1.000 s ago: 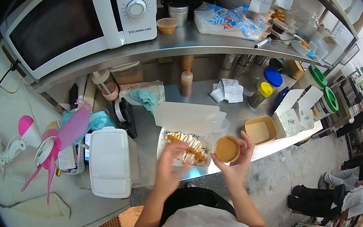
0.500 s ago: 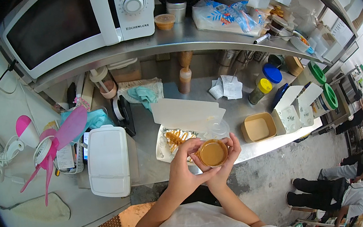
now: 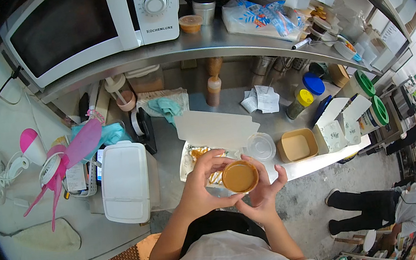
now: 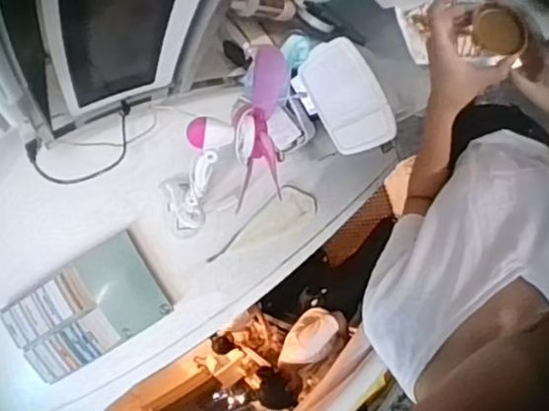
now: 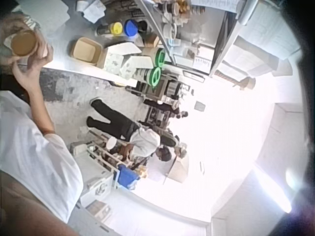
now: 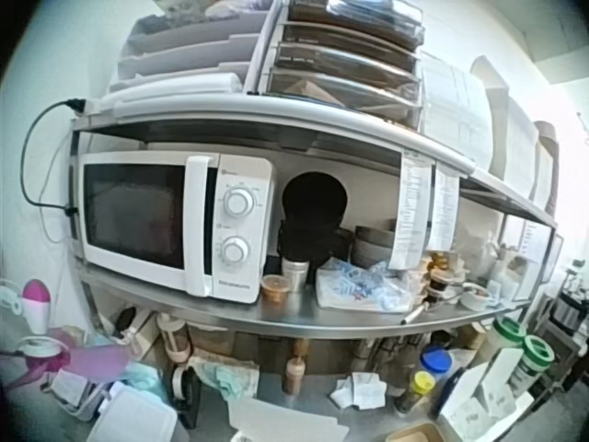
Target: The person scoops a brown crumbly topping into a container, then pours a brown sauce over a pastry in a white box. They close the box, place a sticker on it, and hand it to a customer.
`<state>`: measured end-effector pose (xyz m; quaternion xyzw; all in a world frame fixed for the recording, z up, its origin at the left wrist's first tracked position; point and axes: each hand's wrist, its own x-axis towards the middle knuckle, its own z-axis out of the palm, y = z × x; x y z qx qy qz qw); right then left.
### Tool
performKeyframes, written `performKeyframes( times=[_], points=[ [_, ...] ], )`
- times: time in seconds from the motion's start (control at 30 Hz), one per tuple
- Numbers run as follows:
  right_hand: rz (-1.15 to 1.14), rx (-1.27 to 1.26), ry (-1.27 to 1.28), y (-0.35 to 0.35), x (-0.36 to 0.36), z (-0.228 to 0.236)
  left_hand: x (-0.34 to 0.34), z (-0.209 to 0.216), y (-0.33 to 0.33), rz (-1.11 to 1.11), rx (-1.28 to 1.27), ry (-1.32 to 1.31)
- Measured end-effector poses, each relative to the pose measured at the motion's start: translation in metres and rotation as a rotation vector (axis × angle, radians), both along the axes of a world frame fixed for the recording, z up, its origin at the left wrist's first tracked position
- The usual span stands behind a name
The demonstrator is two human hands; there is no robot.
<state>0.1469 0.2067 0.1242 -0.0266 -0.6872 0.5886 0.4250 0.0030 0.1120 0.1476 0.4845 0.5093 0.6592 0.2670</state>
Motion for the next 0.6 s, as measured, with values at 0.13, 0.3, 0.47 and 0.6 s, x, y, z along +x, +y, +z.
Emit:
performKeyframes(
  times=[0.13, 0.3, 0.47, 0.6],
  points=[
    [0.036, -0.198, 0.125, -0.007, 0.01, -0.019, -0.008, 0.003, -0.003, -0.082, 0.017, -0.09],
    [0.196, -0.561, 0.026, -0.003, 0.016, -0.024, -0.019, 0.001, -0.007, -0.215, 0.048, -0.116],
    [0.262, -0.455, -0.049, 0.006, 0.008, -0.011, -0.022, 0.007, -0.009, -0.362, 0.018, -0.206],
    [0.201, -0.371, -0.096, 0.003, 0.004, -0.004, -0.026, 0.006, -0.011, -0.38, 0.046, -0.226]
  ],
)
